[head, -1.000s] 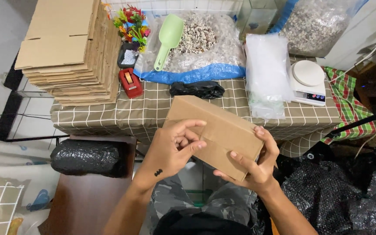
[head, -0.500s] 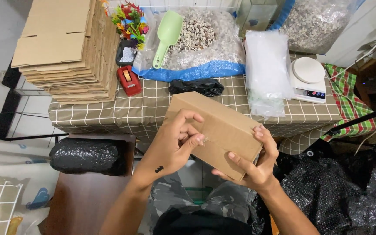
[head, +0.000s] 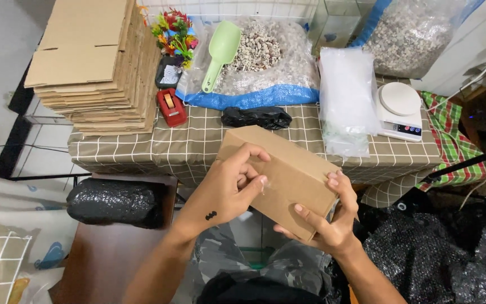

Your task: The person places a small black plastic bag into a cardboard box, adds a small white label, closes and seals the box with tape, then wraps the box in black bubble wrap.

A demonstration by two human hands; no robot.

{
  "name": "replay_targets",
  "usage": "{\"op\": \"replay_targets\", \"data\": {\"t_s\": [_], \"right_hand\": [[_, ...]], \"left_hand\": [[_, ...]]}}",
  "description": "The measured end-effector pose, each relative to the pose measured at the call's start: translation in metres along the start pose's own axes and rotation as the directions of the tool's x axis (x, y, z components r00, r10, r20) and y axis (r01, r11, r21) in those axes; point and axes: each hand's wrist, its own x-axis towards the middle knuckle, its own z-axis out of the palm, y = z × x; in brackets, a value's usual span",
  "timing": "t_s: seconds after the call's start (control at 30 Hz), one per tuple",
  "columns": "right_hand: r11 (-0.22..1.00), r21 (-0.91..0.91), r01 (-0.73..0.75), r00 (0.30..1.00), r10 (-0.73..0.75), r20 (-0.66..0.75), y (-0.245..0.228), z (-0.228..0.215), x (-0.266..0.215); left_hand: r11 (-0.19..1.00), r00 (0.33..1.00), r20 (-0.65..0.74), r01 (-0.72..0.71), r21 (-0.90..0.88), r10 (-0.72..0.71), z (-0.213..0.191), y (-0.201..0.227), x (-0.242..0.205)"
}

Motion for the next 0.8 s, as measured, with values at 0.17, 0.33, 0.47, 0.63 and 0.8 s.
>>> {"op": "replay_targets", "data": {"t_s": [0.17, 0.33, 0.47, 0.63, 0.8], "right_hand": [[1.0, -0.011, 0.022, 1.0, -0.021, 0.014, -0.0005, -0.001, 0.0034], [1.0, 0.008, 0.025, 1.0, -0.025, 0.011, -0.0005, 0.0019, 0.0048], [0.999, -0.011, 0.032, 0.999, -0.032, 0.022, -0.0005, 0.0025, 0.005], [1.0, 0.008, 0.03, 0.999, -0.03, 0.011, 0.0028, 0.0034, 0.0011], [0.999, -0.005, 0.037, 0.999, -0.037, -0.001, 0.0041, 0.0021, 0.0038]], "left_hand": [[0.998, 0.999, -0.035, -0.039, 0.051, 0.041, 0.0026, -0.0003, 0.0], [0.998, 0.998, -0.059, -0.005, 0.062, 0.009, 0.0024, 0.0002, -0.0003], [0.996, 0.998, -0.055, 0.042, 0.077, -0.037, 0.0017, 0.0017, 0.0013], [0.986, 0.994, -0.099, 0.067, 0.151, -0.052, 0.002, -0.0038, 0.0041], [0.978, 0.991, -0.038, 0.129, 0.166, -0.125, -0.0004, -0.0006, 0.0018]]}}
